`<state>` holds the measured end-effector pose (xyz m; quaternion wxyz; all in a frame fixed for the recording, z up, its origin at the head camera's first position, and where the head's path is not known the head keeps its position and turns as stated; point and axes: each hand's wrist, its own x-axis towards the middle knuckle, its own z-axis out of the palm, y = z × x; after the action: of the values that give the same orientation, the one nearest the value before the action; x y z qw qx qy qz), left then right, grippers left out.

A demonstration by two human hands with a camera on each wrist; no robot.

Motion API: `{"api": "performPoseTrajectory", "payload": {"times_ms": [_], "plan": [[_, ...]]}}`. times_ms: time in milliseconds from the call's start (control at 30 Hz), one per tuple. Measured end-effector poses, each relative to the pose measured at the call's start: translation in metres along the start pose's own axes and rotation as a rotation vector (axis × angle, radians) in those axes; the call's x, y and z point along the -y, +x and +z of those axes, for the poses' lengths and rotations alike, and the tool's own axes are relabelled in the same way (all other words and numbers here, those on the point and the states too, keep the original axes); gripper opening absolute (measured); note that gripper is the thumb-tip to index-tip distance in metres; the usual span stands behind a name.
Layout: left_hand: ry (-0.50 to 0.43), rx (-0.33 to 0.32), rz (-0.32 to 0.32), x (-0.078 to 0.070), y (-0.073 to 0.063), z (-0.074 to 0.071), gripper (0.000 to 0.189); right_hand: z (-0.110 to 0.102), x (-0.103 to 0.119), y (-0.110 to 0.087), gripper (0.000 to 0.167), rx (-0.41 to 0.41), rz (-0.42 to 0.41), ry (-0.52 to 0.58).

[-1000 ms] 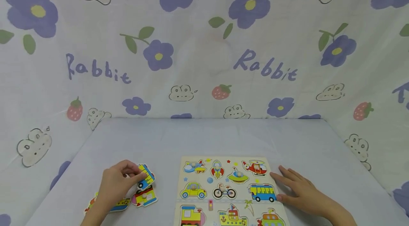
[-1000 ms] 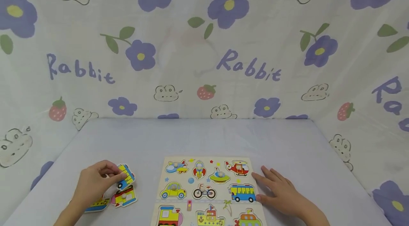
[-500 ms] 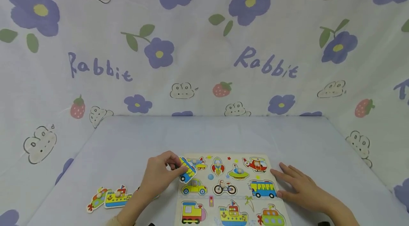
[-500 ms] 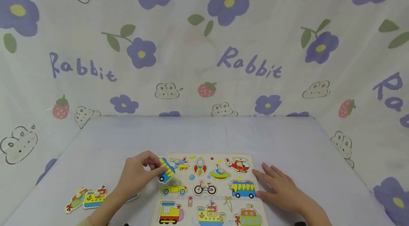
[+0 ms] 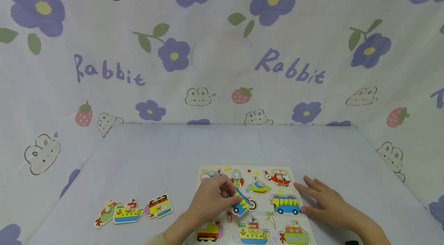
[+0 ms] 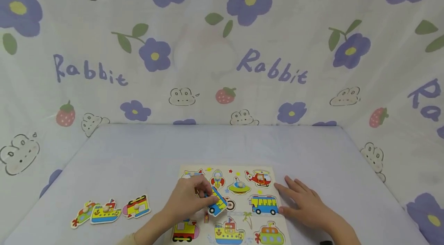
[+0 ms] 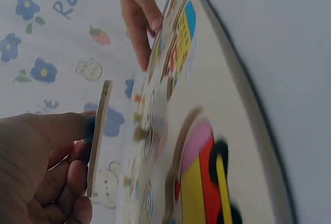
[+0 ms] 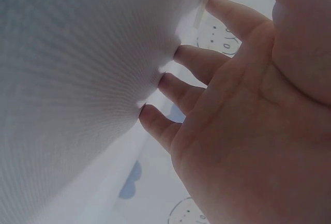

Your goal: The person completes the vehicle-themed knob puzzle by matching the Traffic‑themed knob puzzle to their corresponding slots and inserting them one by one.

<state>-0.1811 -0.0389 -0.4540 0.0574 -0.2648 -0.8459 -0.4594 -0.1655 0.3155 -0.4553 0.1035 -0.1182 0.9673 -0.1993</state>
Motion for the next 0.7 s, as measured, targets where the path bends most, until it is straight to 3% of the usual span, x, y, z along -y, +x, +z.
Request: {"api": "performPoseTrajectory", "payload": {"times_ms": [100, 367, 700], "plan": [[-0.019, 0.037, 0.000, -0.009, 0.005, 0.012, 0.020, 0.001, -0.001, 0.001, 0.078, 0.005, 0.009, 0.000], [0.047, 0.091, -0.023, -0.025, 0.019, 0.040, 0.023, 0.003, -0.001, 0.002, 0.079, -0.006, 0.013, -0.010], [0.083, 0.192, -0.074, -0.027, 0.029, 0.073, 0.027, 0.003, -0.003, 0.000, 0.077, -0.006, -0.019, -0.004]]}}
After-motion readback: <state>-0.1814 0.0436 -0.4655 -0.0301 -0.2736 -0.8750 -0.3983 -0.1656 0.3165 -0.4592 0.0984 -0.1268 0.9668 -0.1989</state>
